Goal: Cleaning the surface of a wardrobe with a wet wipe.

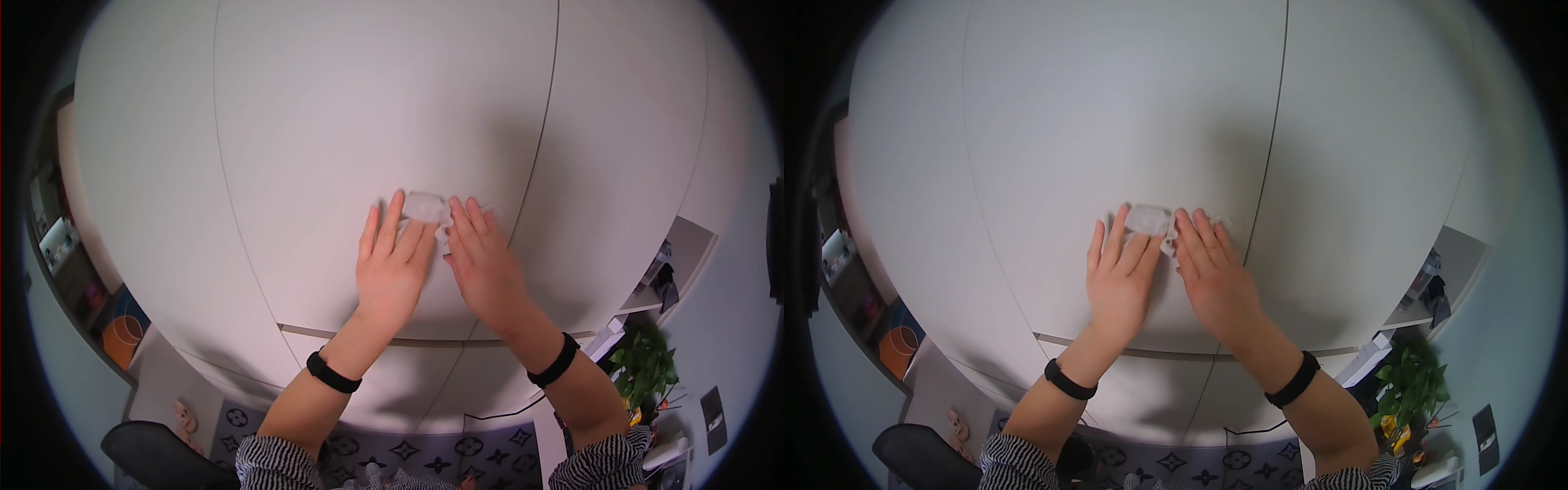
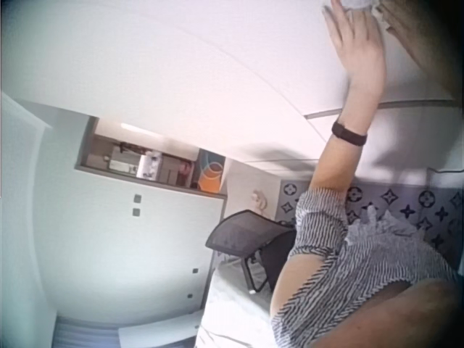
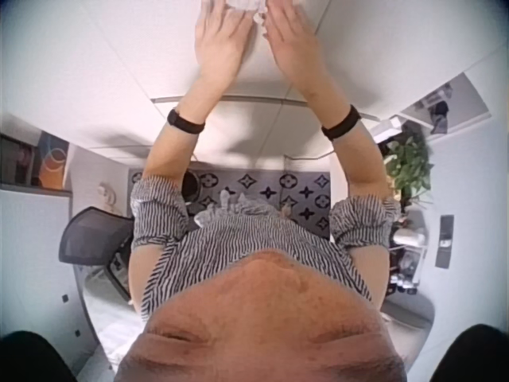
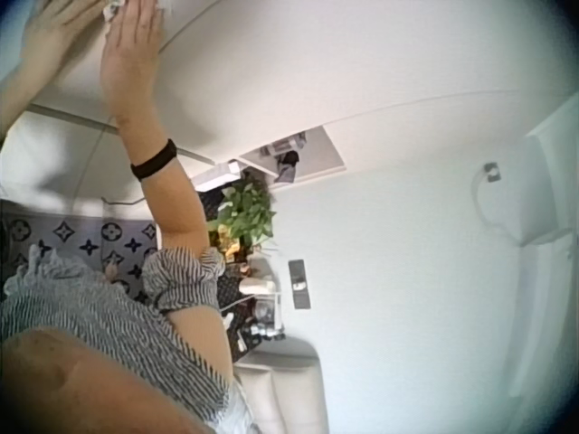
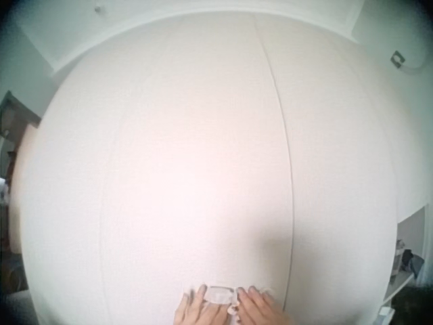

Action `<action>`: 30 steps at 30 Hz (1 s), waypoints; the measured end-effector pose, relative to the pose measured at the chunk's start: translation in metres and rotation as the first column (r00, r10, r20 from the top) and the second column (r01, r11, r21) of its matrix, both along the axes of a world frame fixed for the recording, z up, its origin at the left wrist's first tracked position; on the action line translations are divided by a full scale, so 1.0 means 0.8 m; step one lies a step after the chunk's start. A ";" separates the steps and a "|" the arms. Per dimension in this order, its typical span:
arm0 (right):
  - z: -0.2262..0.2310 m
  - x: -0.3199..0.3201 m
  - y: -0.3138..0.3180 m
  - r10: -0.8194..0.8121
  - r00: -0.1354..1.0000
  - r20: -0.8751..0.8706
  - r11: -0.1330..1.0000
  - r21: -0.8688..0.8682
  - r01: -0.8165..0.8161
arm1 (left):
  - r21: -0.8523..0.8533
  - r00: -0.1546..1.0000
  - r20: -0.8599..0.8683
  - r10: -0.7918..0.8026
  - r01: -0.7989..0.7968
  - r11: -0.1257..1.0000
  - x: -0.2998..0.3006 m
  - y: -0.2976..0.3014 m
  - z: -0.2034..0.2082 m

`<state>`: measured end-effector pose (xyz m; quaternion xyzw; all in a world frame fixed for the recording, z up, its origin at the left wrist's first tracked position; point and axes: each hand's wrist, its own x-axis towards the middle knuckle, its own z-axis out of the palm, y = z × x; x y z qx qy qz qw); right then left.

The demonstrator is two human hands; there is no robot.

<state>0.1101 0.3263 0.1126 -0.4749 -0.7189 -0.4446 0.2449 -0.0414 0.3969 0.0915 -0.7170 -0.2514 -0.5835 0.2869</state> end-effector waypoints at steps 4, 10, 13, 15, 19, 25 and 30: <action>-0.031 0.009 -0.001 0.104 0.992 0.065 0.994 0.038 -0.106 | 0.084 0.997 -0.058 -0.058 0.062 0.995 -0.024 -0.003 -0.043; -0.053 0.041 -0.020 0.270 0.962 -0.038 0.956 -0.110 -0.273 | -0.463 0.832 0.201 -0.518 0.546 0.698 -0.036 -0.036 -0.038; -0.023 0.030 -0.026 0.265 0.929 -0.258 0.957 -0.043 -0.285 | -0.416 0.363 0.837 -0.409 0.908 -0.046 -0.044 -0.049 0.013; 0.010 0.022 -0.025 0.269 0.889 -0.370 0.959 0.023 -0.281 | -0.404 0.585 0.635 -0.505 0.808 0.428 -0.036 -0.037 0.027; 0.043 0.013 -0.018 0.257 0.941 -0.221 0.951 0.232 -0.205 | -0.073 0.921 0.266 -0.287 0.316 0.946 -0.018 -0.006 0.036; 0.018 0.010 0.010 0.317 0.920 -0.229 0.948 0.105 -0.301 | -0.059 0.915 0.268 -0.302 0.328 0.943 0.001 0.009 0.015; 0.037 0.000 0.016 0.351 0.912 -0.211 0.933 0.158 -0.323 | -0.151 0.891 0.241 -0.384 0.425 0.892 0.003 -0.004 0.043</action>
